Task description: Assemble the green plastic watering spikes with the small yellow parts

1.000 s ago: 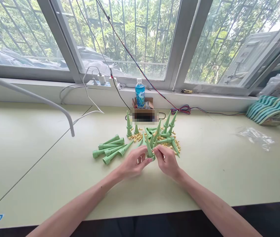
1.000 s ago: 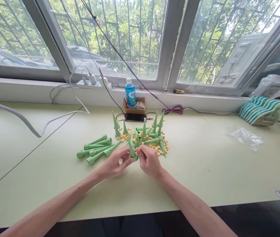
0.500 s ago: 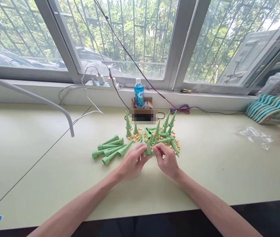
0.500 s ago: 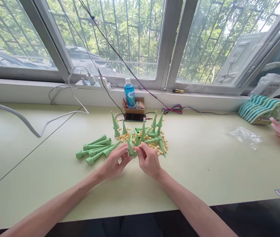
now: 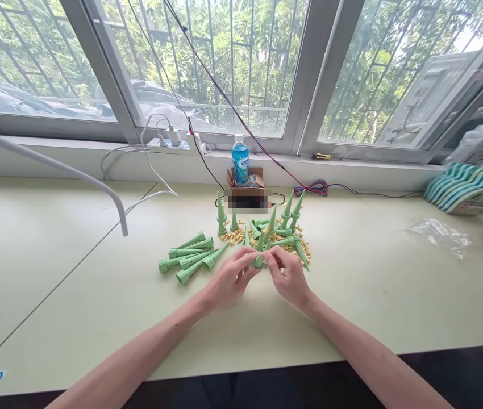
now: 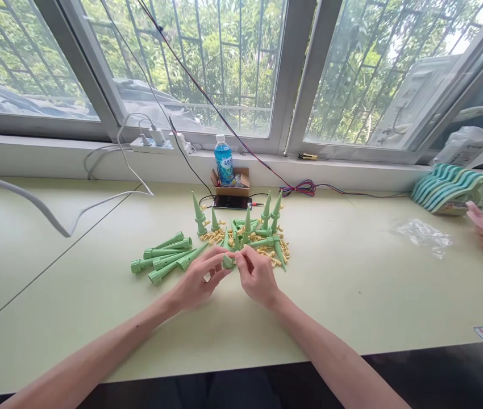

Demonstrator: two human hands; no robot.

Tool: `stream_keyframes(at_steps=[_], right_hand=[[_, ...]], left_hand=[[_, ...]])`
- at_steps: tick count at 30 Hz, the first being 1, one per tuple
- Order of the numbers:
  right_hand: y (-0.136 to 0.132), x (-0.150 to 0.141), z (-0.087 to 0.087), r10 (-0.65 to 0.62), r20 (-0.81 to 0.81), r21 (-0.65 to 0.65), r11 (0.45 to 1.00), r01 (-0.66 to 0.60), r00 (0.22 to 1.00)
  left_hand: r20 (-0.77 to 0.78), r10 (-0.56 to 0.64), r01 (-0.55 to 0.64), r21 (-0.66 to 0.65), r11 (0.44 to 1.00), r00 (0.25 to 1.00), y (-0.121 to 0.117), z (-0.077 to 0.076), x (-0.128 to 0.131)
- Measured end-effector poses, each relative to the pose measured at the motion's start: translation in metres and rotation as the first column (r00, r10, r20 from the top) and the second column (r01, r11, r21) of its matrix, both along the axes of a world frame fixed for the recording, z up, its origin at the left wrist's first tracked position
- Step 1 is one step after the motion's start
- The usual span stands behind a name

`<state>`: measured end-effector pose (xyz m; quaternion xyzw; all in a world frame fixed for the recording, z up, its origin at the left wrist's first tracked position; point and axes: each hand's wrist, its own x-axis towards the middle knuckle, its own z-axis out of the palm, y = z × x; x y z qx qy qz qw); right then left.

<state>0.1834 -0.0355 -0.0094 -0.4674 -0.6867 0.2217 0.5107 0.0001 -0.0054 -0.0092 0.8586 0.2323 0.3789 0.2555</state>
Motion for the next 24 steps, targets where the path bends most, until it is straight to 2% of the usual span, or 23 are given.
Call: stream_keyframes(at_steps=[6, 11, 17, 21, 24], right_hand=[[0.001, -0.003, 0.000, 0.017, -0.057, -0.045, 0.999, -0.019, 0.998], [0.003, -0.004, -0.003, 0.031, -0.046, -0.056, 0.998, -0.034, 0.998], [0.002, -0.003, -0.004, 0.013, -0.066, -0.019, 1.000, -0.014, 0.998], [0.000, -0.002, -0.004, -0.018, -0.091, 0.036, 0.999, 0.022, 0.996], [0.000, -0.002, -0.005, -0.036, -0.080, 0.097, 0.994, 0.044, 0.996]], left_hand=[[-0.007, 0.035, -0.035, 0.029, 0.999, 0.999, 0.000, -0.002, -0.001], [0.018, 0.049, -0.049, -0.014, 0.999, 0.999, 0.001, -0.001, -0.001], [0.118, 0.131, -0.109, -0.172, 0.979, 0.984, -0.004, 0.008, 0.003], [0.178, 0.201, -0.131, -0.341, 0.931, 0.963, -0.004, 0.014, 0.002], [0.142, 0.202, -0.122, -0.433, 0.893, 0.969, -0.002, 0.014, 0.000]])
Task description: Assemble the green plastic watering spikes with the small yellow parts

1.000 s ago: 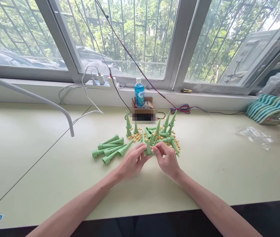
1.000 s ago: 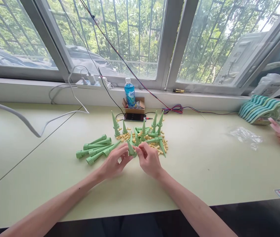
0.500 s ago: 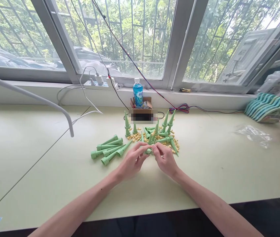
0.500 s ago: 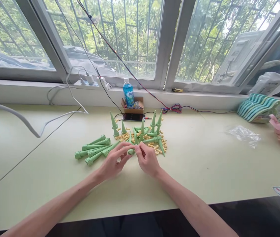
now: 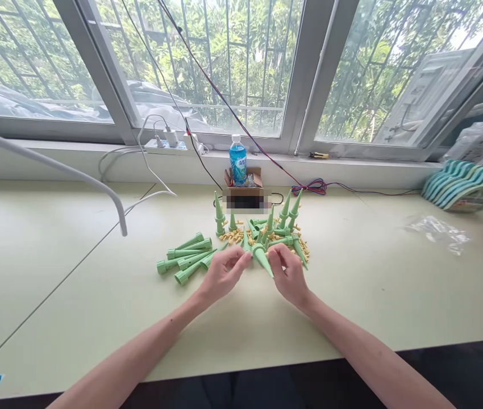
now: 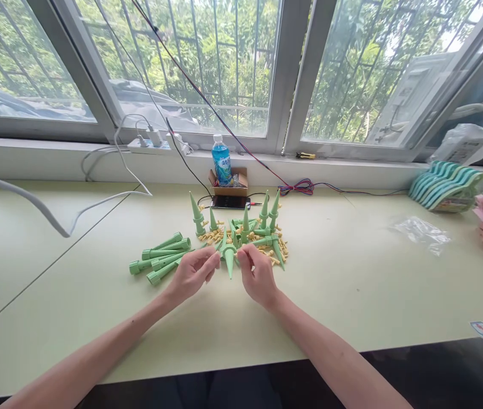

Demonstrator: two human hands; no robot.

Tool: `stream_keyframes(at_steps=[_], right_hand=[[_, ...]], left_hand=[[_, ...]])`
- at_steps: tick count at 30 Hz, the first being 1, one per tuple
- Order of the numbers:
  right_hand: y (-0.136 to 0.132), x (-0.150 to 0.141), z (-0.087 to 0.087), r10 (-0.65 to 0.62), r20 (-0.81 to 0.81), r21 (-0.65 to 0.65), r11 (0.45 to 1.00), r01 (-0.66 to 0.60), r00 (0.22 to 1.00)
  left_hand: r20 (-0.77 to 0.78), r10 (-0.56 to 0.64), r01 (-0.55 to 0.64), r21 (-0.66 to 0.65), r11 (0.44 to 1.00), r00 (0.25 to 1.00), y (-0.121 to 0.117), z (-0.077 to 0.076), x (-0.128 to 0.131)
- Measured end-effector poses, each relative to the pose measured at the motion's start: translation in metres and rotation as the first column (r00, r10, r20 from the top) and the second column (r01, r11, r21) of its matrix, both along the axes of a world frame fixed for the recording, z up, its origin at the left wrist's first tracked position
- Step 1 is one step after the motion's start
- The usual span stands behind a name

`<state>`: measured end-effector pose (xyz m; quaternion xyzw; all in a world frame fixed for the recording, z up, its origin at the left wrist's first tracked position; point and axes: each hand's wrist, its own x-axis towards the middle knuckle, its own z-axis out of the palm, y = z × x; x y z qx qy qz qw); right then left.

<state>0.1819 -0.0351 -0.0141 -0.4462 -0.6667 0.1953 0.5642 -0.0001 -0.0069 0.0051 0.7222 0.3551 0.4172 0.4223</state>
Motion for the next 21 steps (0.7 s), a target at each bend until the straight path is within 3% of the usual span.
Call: stream_keyframes(at_steps=[6, 11, 17, 21], right_hand=[[-0.0003, -0.0008, 0.0003, 0.073, 0.059, 0.072, 0.994, -0.077, 0.996], [0.0000, -0.0009, 0.0026, 0.106, 0.087, 0.084, 0.990, -0.113, 0.991], [-0.0006, 0.0014, 0.0044, 0.130, 0.103, 0.047, 0.990, -0.135, 0.986], [0.0000, 0.0027, 0.0016, 0.142, 0.114, -0.042, 0.990, -0.138, 0.983]], left_hand=[[-0.040, -0.197, 0.180, -0.257, 0.949, 0.980, 0.0017, -0.0061, -0.0004], [0.003, -0.215, 0.203, -0.347, 0.916, 0.977, 0.0009, -0.0051, 0.0003], [0.010, -0.247, 0.237, -0.327, 0.915, 0.969, 0.0009, -0.0023, -0.0011], [-0.027, -0.212, 0.205, -0.151, 0.967, 0.977, -0.0007, -0.0023, 0.0004]])
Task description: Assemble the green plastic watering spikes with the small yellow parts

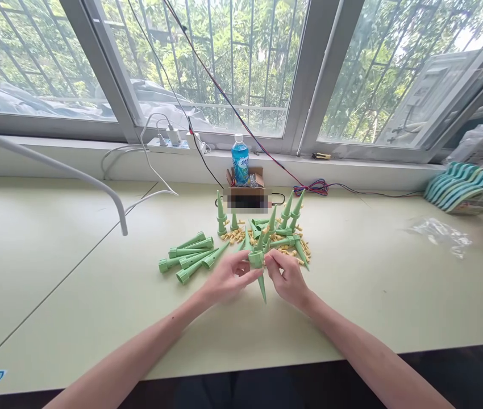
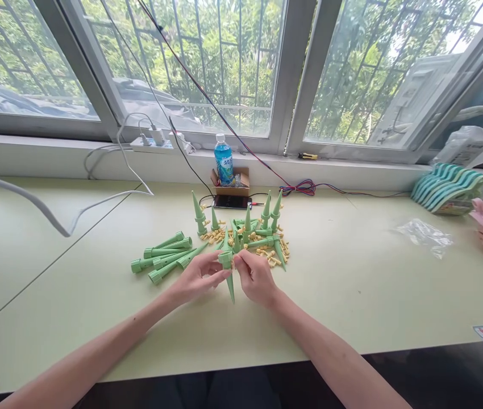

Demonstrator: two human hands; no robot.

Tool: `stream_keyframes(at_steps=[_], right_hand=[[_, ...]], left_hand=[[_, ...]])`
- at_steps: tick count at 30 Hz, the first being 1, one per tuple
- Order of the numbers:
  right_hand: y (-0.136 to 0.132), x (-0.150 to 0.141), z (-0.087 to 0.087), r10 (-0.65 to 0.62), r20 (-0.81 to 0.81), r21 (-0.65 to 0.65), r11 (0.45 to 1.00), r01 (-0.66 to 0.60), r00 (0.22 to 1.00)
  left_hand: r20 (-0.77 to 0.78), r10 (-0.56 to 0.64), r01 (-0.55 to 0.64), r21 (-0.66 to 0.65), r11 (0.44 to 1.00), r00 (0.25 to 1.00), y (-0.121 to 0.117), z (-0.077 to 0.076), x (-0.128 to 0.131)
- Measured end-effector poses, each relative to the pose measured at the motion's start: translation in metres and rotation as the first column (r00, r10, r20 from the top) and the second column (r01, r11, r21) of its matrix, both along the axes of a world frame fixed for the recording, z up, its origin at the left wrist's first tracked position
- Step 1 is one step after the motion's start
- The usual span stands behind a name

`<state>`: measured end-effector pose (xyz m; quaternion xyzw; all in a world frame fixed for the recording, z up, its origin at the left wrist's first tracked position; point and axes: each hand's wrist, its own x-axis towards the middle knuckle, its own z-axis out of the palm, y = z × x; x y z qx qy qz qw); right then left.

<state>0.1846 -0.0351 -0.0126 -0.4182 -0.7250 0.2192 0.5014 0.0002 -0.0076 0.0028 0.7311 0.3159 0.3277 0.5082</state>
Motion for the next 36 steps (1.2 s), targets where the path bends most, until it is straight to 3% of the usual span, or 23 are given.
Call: stream_keyframes(at_steps=[5, 16, 19, 26, 36], right_hand=[[0.0006, 0.0000, -0.0021, 0.034, -0.032, -0.081, 0.996, -0.037, 0.999], [-0.0015, -0.0019, 0.0000, 0.026, -0.009, -0.084, 0.996, -0.027, 1.000], [-0.0018, -0.0027, 0.0003, 0.031, -0.055, -0.097, 0.995, -0.037, 0.998], [-0.0028, -0.0015, -0.0044, 0.008, -0.128, -0.080, 0.997, -0.018, 0.992], [-0.0034, -0.0021, -0.0008, -0.073, -0.070, 0.056, 0.995, 0.077, 0.995]], left_hand=[[0.000, -0.019, 0.019, 0.222, 0.975, 1.000, -0.0018, 0.0020, 0.0016], [-0.002, 0.011, -0.009, 0.367, 0.930, 1.000, -0.0043, -0.0005, 0.0041], [0.021, 0.045, -0.050, 0.334, 0.941, 0.999, -0.0044, 0.0000, 0.0048], [0.108, 0.253, -0.268, 0.155, 0.951, 0.961, -0.0017, 0.0001, 0.0051], [0.094, 0.053, -0.035, -0.188, 0.982, 0.994, -0.0002, 0.0056, 0.0022]])
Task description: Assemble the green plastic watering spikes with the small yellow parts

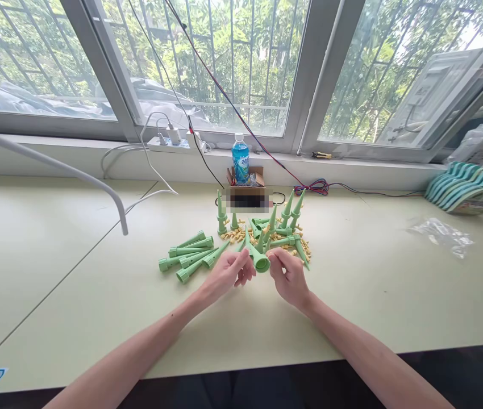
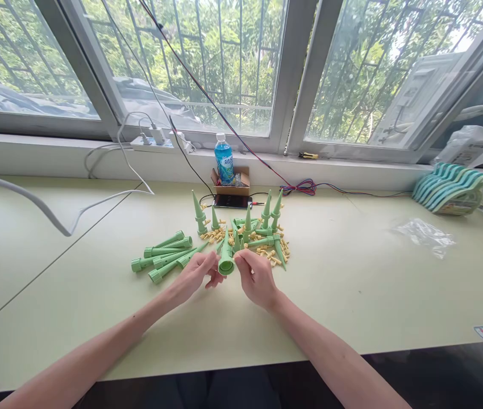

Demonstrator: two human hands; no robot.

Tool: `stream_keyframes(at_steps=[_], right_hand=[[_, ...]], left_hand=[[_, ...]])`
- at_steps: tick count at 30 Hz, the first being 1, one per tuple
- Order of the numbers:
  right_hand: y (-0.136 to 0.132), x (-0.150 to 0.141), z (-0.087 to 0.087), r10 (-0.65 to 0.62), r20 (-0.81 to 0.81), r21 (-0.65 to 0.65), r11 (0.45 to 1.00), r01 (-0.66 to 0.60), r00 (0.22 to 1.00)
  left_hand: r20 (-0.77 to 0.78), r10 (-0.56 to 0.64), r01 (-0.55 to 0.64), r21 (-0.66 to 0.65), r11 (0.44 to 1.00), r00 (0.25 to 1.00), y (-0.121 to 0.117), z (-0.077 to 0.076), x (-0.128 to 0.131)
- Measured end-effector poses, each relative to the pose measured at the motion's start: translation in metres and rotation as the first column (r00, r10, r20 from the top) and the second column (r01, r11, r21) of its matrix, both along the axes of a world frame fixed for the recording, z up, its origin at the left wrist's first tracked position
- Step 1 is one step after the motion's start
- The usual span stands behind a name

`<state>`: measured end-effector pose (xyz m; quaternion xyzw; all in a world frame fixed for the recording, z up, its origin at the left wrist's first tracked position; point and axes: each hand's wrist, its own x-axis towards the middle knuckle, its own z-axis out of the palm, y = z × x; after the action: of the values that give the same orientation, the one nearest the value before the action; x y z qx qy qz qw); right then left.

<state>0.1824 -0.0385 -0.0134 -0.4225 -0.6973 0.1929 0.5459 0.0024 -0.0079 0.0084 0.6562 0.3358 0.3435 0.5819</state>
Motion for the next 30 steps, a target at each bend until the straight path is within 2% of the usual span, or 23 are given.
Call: stream_keyframes(at_steps=[5, 20, 26, 30], right_hand=[[0.0013, -0.0016, 0.0037, 0.061, 0.094, 0.030, 0.997, -0.064, 0.994], [0.0041, 0.0022, -0.0020, 0.091, 0.094, -0.038, 0.995, -0.088, 0.991], [0.0039, 0.0028, -0.0027, 0.090, 0.093, -0.059, 0.995, -0.084, 0.992], [0.0055, 0.0026, -0.0030, 0.093, 0.094, -0.053, 0.995, -0.088, 0.991]], left_hand=[[-0.028, -0.092, 0.091, -0.048, 0.995, 0.995, 0.0021, -0.0032, -0.0033], [-0.028, -0.117, 0.114, -0.079, 0.990, 0.993, 0.0017, -0.0002, -0.0046], [-0.065, -0.117, 0.116, -0.009, 0.993, 0.991, 0.0013, -0.0035, -0.0050], [-0.116, -0.085, 0.101, 0.141, 0.985, 0.990, 0.0006, -0.0003, -0.0033]])
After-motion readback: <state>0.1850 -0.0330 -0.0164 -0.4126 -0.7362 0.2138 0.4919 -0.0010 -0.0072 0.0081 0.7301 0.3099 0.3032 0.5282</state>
